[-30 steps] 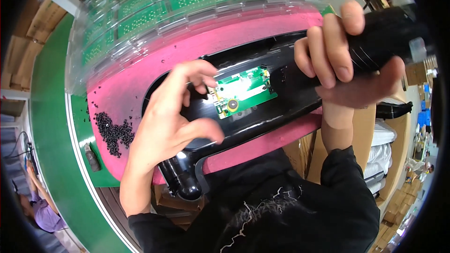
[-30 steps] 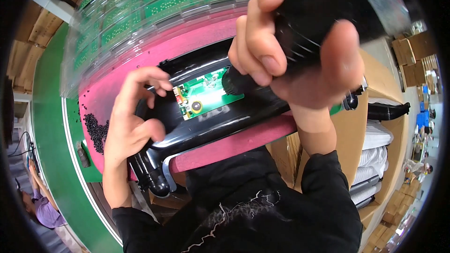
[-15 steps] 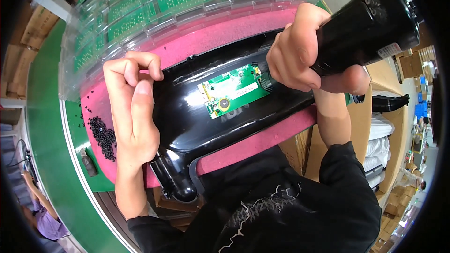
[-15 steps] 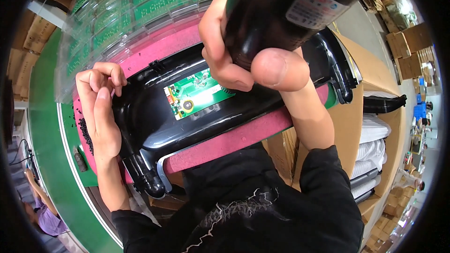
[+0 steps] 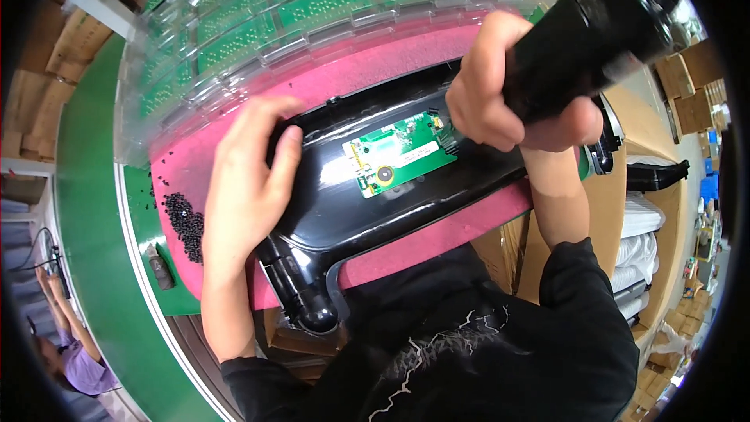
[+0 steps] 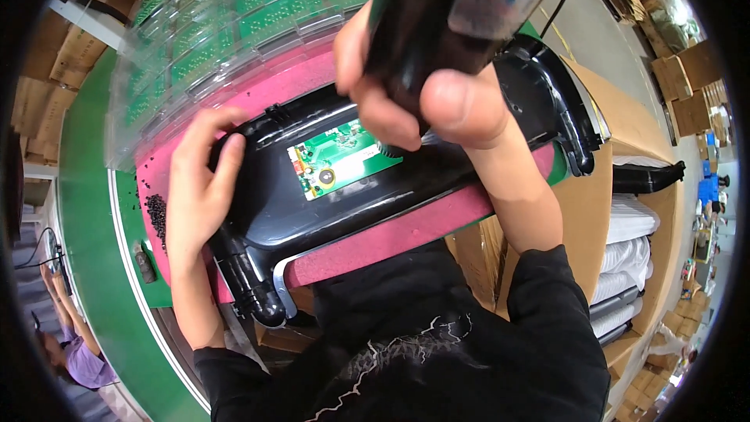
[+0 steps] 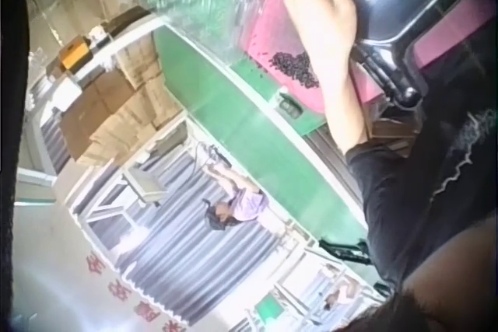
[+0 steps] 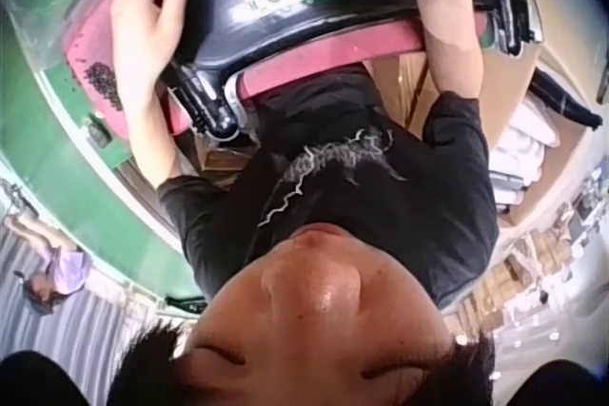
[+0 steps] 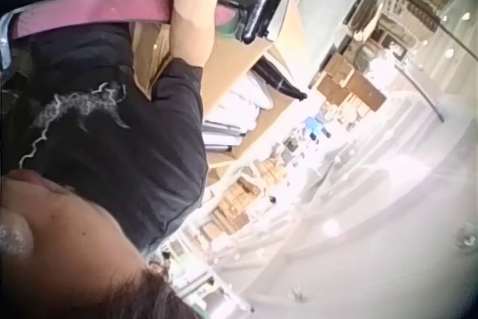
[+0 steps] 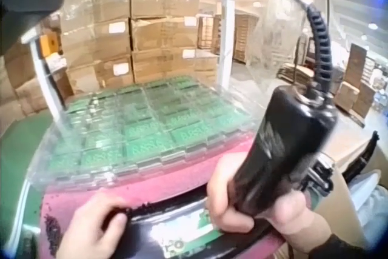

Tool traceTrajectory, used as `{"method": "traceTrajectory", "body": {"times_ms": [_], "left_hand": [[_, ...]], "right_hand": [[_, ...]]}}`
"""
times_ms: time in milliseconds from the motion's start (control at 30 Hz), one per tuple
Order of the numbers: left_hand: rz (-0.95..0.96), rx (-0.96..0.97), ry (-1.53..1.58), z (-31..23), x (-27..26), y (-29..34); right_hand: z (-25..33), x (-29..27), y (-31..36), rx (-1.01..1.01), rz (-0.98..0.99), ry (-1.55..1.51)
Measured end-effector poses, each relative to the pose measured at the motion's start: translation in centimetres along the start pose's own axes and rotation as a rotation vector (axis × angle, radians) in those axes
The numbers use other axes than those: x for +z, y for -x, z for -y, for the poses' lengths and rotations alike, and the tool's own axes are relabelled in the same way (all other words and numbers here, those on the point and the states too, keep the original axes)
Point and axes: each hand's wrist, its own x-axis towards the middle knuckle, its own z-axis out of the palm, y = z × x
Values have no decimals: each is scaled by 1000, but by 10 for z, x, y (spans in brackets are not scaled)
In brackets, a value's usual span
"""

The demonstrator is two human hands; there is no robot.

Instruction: Assembling electronic components by installing circuit boards into plastic housings and fastening them with an electric screwdriver.

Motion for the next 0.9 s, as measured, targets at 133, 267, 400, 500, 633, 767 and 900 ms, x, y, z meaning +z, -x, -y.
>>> {"method": "traceTrajectory", "body": {"times_ms": [133,267,400,500,633,767,900], "left_hand": [[53,-46,-52,-10,-3,0],[234,-76,-84,-10,-2,2],[290,-41,-170,-13,1,2],[296,-3,-193,-13,1,6],[278,58,-316,-22,5,0],[146,81,-335,-41,-2,6],[-158,9,-355,-32,-45,63]], "right_hand": [[-5,-1,-5,-113,-293,-275],[-7,-10,-10,-236,-857,-403],[-9,-26,5,-238,-900,-268],[-8,-8,-6,-379,-1001,39],[-9,-3,0,-701,-915,1144],[3,34,7,-776,-707,1211],[36,41,12,-1268,-660,1310]]}}
